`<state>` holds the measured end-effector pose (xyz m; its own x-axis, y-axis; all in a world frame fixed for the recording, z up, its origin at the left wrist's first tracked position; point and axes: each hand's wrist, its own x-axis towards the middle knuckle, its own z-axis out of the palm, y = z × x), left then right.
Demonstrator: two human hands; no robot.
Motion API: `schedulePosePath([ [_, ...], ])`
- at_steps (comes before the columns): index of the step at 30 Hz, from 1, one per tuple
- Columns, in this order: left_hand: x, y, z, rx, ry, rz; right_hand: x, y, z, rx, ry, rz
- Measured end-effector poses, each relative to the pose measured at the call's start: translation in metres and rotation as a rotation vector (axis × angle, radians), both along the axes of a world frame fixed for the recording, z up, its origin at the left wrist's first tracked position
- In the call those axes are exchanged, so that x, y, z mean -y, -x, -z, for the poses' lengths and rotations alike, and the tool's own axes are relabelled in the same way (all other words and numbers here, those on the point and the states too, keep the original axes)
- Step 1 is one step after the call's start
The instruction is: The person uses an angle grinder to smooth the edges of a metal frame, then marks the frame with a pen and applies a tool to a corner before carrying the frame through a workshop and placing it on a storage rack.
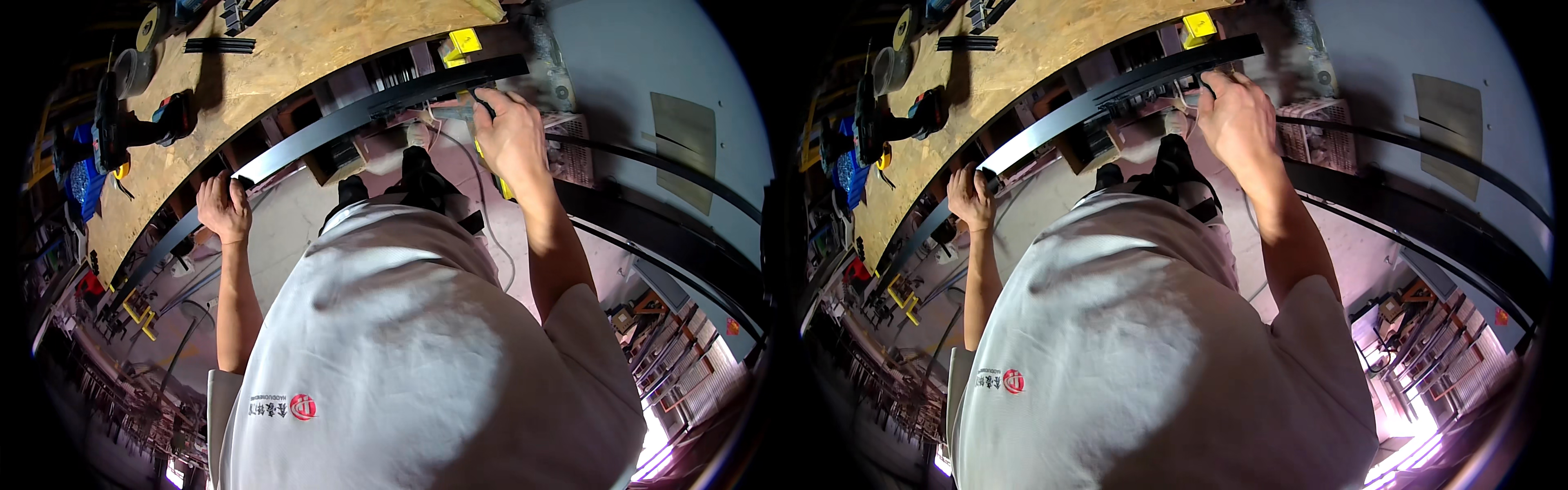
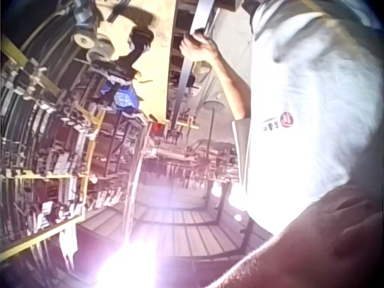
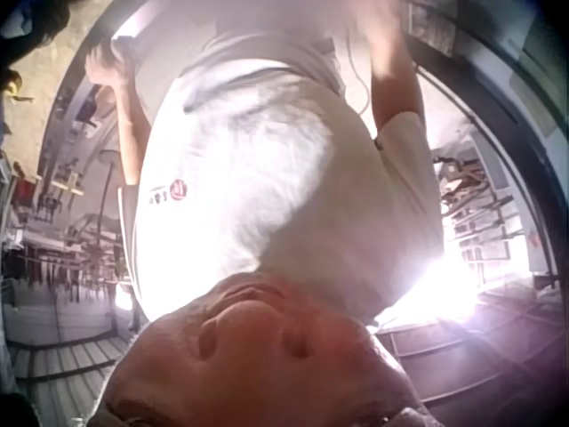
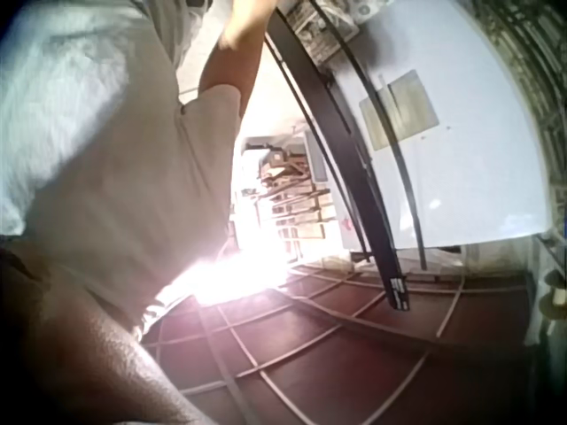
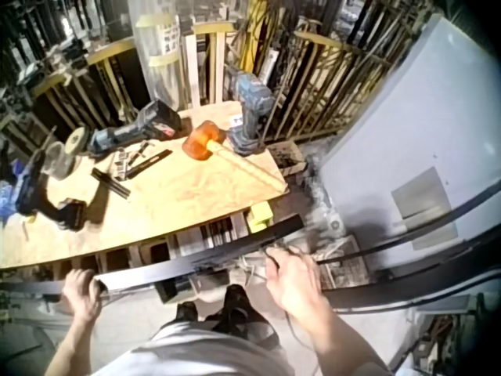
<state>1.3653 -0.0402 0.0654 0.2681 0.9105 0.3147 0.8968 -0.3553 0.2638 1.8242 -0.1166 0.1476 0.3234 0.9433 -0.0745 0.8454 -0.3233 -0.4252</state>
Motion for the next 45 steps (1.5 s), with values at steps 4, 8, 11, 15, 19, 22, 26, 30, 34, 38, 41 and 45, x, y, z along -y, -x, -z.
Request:
schedulePosePath([
  [4, -0.001, 0.001, 0.001, -0.01, -0.007, 0.008, -0.002, 0.0, 0.0, 0.01, -0.028, -0.03],
  [8, -0.001, 0.0, 0.001, 0.005, 0.002, 0.004, -0.008, 0.003, -0.004, -0.01, 0.001, -0.017],
  [11, -0.001, -0.001, 0.0, 0.006, 0.0, 0.008, -0.012, 0.001, -0.011, 0.043, 0.083, -0.057],
  [15, -0.002, -0.002, 0.0, -0.009, -0.005, 0.004, -0.007, -0.007, -0.021, 0.025, 0.215, -0.05],
  [19, 0.0, 0.0, 0.0, -0.01, -0.001, 0.004, -0.005, -0.007, -0.019, 0.011, 0.064, -0.007],
  [22, 0.0, 0.0, 0.0, -0.006, 0.023, -0.001, -0.008, -0.008, -0.015, -0.016, 0.071, 0.004],
  [26, -0.001, -0.001, -0.002, -0.007, 0.009, 0.014, -0.013, -0.008, -0.012, 0.022, 0.107, -0.011],
  [30, -0.001, -0.003, -0.002, 0.008, -0.009, 0.017, -0.015, -0.012, -0.011, 0.053, 0.094, -0.069],
  [34, -0.001, -0.002, 0.0, 0.019, -0.014, 0.007, -0.004, -0.017, -0.015, 0.052, 0.317, -0.12],
  [38, 0.0, 0.002, -0.001, 0.012, 0.017, 0.013, 0.019, -0.003, -0.021, 0.007, 0.295, -0.059],
  [41, -0.001, 0.004, -0.005, 0.01, 0.034, 0.045, 0.036, 0.025, -0.025, -0.061, 0.236, 0.028],
  [45, -0.003, 0.01, -0.015, 0.003, 0.14, 0.098, 0.058, 0.071, -0.033, -0.109, 0.231, 0.11],
])
